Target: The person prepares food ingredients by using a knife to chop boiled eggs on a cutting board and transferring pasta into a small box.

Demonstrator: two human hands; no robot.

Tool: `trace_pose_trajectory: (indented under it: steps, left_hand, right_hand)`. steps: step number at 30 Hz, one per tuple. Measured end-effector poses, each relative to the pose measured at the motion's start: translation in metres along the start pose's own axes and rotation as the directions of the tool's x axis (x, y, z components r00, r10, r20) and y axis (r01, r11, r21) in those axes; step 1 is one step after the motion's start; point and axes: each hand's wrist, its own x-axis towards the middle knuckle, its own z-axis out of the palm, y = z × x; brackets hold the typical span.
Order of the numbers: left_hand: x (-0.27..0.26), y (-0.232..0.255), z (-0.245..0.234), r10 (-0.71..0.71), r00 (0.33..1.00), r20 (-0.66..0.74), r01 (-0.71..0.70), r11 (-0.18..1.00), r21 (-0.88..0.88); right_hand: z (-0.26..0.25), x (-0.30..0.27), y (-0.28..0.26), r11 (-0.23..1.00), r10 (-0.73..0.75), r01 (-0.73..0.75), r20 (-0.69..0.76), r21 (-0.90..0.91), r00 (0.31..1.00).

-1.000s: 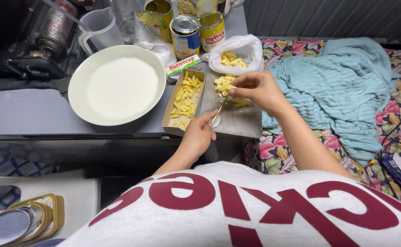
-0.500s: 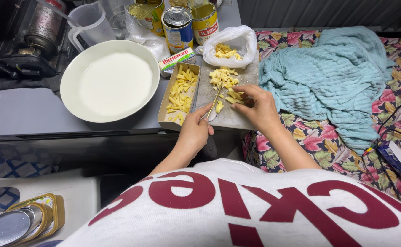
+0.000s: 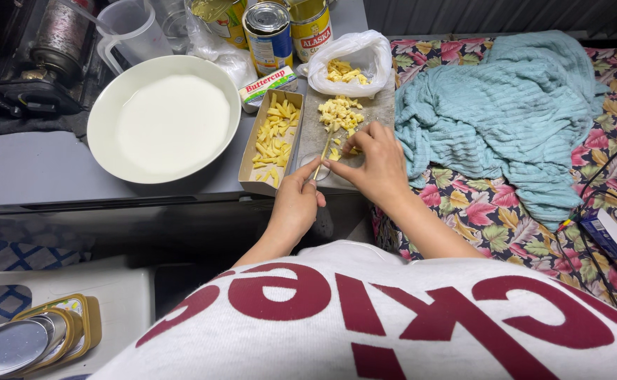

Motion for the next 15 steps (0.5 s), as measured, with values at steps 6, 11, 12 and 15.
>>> trace_pose_trajectory:
  steps: [6, 11, 12, 15]
  left_hand:
    - [0.001, 0.002, -0.003, -0.016, 1.000, -0.018, 0.016, 1.000, -0.005]
    - [0.001, -0.002, 0.002, -0.016, 1.000, -0.002, 0.016, 0.999, 0.035]
    - [0.002, -0.002, 0.003, -0.008, 1.000, 0.001, 0.008, 0.999, 0.044]
    - [0.003, -0.003, 0.004, 0.032, 0.999, -0.008, -0.031, 0.992, 0.121]
  right_hand:
    - [0.004, 0.005, 0.009, 0.998, -0.050, 0.051, 0.052, -0.030, 0.997]
    - [-0.005, 0.009, 0.021, 0.999, 0.043, -0.043, 0.046, 0.009, 0.998]
    - [-0.007, 0.010, 0.021, 0.997, 0.061, -0.063, 0.050, 0.033, 0.997]
    - [-0.012, 0.008, 0.023, 0.990, 0.090, -0.093, 0.033, 0.103, 0.995]
